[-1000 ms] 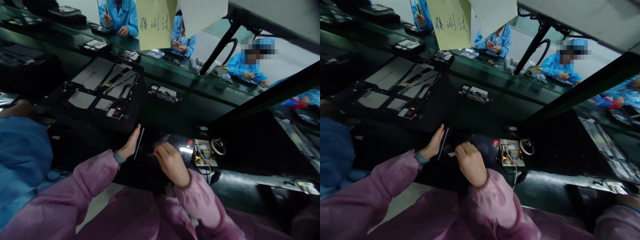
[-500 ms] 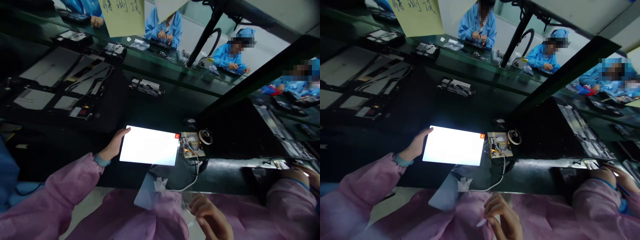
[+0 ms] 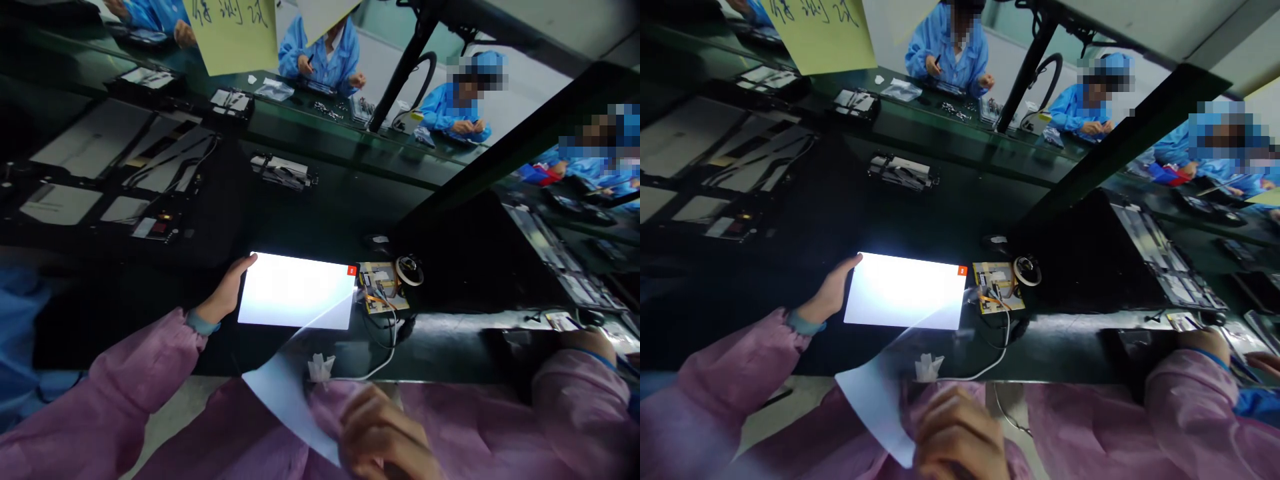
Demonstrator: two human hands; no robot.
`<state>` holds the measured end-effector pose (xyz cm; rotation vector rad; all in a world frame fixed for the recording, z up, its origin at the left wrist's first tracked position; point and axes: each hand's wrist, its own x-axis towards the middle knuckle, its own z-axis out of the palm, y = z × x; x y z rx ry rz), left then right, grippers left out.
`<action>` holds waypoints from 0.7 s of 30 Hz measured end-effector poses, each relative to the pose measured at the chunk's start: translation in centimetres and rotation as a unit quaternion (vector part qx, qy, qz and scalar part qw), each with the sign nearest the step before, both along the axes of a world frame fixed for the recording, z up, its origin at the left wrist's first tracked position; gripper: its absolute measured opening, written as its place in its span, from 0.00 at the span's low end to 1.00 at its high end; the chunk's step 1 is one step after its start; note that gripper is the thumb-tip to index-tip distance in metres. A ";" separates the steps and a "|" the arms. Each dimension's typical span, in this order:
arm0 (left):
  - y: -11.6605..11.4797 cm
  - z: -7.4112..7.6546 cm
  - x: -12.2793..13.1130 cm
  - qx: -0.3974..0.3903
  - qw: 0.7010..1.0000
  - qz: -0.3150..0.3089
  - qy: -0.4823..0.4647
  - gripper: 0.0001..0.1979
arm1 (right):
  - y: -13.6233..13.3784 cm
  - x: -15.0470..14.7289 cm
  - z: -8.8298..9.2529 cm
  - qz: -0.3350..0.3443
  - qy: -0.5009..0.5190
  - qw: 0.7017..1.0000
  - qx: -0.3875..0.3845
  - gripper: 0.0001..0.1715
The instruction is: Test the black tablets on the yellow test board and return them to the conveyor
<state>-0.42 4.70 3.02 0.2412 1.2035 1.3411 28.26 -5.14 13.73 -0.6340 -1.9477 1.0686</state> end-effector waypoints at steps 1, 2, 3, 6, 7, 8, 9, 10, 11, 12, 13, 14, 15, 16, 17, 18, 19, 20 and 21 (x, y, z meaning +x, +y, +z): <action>0.0 0.0 0.0 -0.001 1.000 -0.007 -0.007 0.19 | 0.3 -0.8 -0.1 -0.005 -0.027 0.999 0.031 0.08; 0.0 0.1 0.1 -0.003 1.000 -0.012 -0.015 0.20 | 0.7 -1.6 -0.4 -0.019 -0.057 0.996 0.069 0.10; 0.0 0.2 0.1 -0.005 1.000 -0.014 -0.021 0.20 | 1.3 -2.4 -0.9 -0.050 -0.083 0.990 0.106 0.13; 0.0 0.3 0.2 -0.001 1.000 0.005 -0.024 0.19 | 3.9 -4.8 -3.6 -0.229 -0.128 0.951 0.164 0.22; 0.0 0.3 0.3 0.003 1.000 0.010 -0.021 0.19 | 4.9 -5.7 -4.7 -0.280 -0.146 0.934 0.165 0.23; 0.1 0.3 0.3 0.006 1.000 0.015 -0.017 0.19 | 5.8 -6.6 -5.9 -0.303 -0.183 0.920 0.165 0.24; 0.1 0.3 0.3 0.009 1.000 0.018 -0.013 0.20 | 6.6 -7.5 -7.0 -0.306 -0.223 0.909 0.174 0.24; 0.1 0.4 0.4 0.009 1.000 0.021 -0.014 0.20 | 7.1 -8.4 -8.1 -0.296 -0.261 0.900 0.186 0.25; 0.2 0.6 0.4 0.005 1.000 0.022 -0.017 0.20 | 7.4 -9.1 -9.0 -0.275 -0.293 0.894 0.198 0.26; 0.2 0.7 0.5 -0.003 0.999 0.023 -0.022 0.19 | 7.4 -9.6 -9.8 -0.247 -0.314 0.891 0.214 0.26; 0.2 0.9 0.6 -0.013 0.999 0.029 -0.024 0.18 | 7.1 -9.8 -10.4 -0.215 -0.326 0.892 0.229 0.26; 0.3 1.1 0.6 -0.024 0.999 0.041 -0.019 0.17 | 6.7 -9.6 -10.8 -0.182 -0.331 0.894 0.242 0.25; 0.3 1.2 0.6 -0.032 0.998 0.058 -0.007 0.15 | 6.2 -9.0 -10.9 -0.157 -0.332 0.896 0.250 0.24; 0.3 1.2 0.6 -0.037 0.996 0.078 0.009 0.12 | 5.7 -8.0 -10.9 -0.143 -0.331 0.898 0.253 0.23; 0.3 1.1 0.6 -0.037 0.994 0.095 0.024 0.10 | 5.4 -6.6 -10.8 -0.146 -0.329 0.899 0.249 0.22; 0.3 1.0 0.5 -0.036 0.993 0.106 0.035 0.09 | 5.4 -5.0 -10.5 -0.167 -0.325 0.900 0.239 0.21; 0.3 0.9 0.4 -0.036 0.993 0.107 0.041 0.08 | 5.7 -3.2 -10.1 -0.200 -0.319 0.900 0.220 0.20; 0.3 0.7 0.3 -0.037 0.994 0.094 0.045 0.08 | 6.4 -1.4 -9.7 -0.242 -0.310 0.898 0.198 0.19; 0.2 0.5 0.2 -0.039 0.995 0.072 0.051 0.08 | 7.4 0.5 -9.4 -0.286 -0.298 0.894 0.172 0.19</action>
